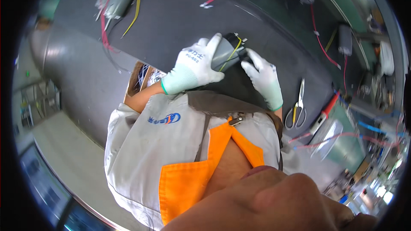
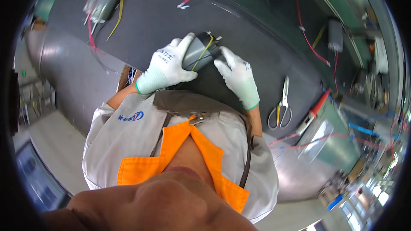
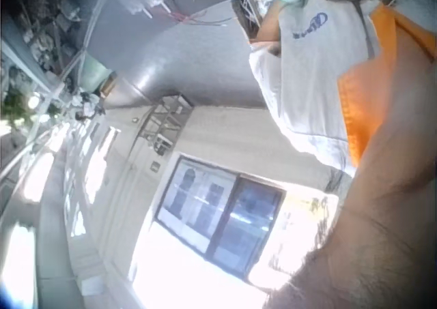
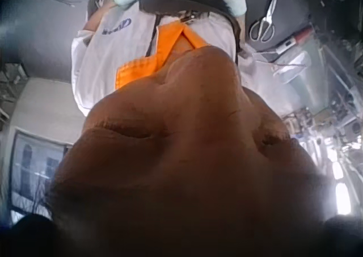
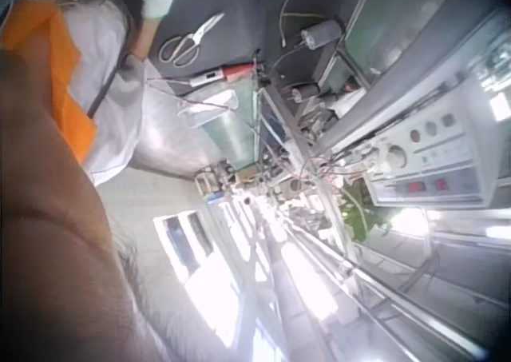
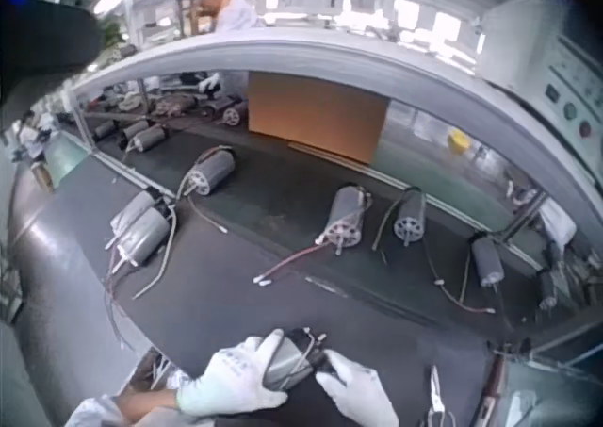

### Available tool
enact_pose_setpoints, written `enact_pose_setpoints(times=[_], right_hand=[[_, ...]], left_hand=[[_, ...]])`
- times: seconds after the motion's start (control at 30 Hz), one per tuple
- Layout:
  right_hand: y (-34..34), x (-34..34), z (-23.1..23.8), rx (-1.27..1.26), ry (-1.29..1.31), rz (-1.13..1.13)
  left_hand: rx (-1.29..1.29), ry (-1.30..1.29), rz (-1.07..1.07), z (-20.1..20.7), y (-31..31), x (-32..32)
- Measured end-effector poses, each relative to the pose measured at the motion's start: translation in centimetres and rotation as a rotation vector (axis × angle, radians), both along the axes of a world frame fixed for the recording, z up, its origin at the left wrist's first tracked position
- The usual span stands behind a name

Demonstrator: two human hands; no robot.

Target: The person assembles cylindrical electric motors by inserting wires into the motor housing and securing them with pliers. They then use a red testing tool to check the connections on each motor before placing it on the table and picking up the next one.

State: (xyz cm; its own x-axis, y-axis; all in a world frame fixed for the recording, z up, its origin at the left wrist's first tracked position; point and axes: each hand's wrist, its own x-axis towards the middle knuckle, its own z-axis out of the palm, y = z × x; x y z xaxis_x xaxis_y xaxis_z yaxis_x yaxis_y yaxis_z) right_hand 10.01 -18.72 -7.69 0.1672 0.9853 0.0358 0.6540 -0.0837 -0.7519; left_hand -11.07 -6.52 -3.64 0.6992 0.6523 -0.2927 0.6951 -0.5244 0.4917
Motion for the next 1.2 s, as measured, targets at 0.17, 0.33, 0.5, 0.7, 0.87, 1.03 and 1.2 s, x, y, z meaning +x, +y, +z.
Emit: enact_pose_setpoints(times=[0.17,0.33,0.5,0.7,0.87,1.03,1.2], right_hand=[[-5.6,2.6,0.4,-0.054,0.014,-0.313],[-9.5,2.1,1.8,-0.061,0.013,-0.383],[-19.6,6.7,6.4,0.281,0.141,-1.241],[-33.8,19.3,3.3,0.187,-0.268,-1.641],[-37.4,29.1,-4.7,-0.445,-0.685,-1.282],[-39.5,33.8,-9.1,-0.458,-0.941,-1.093],[-36.6,29.1,-4.8,-0.211,-0.58,-1.2]], left_hand=[[-0.214,-0.43,-0.331,-2.7,0.9,3.9],[-0.001,-0.346,-0.566,-2.2,2.4,6.3],[-0.444,-0.355,-0.482,-3.4,3.1,7.4],[-0.856,0.113,-0.329,0.9,4.3,9.3],[-0.984,0.13,-0.349,3.0,5.8,9.5],[-0.811,0.243,-0.522,4.5,5.9,11.2],[-0.173,0.322,-0.726,3.7,2.3,12.6]])
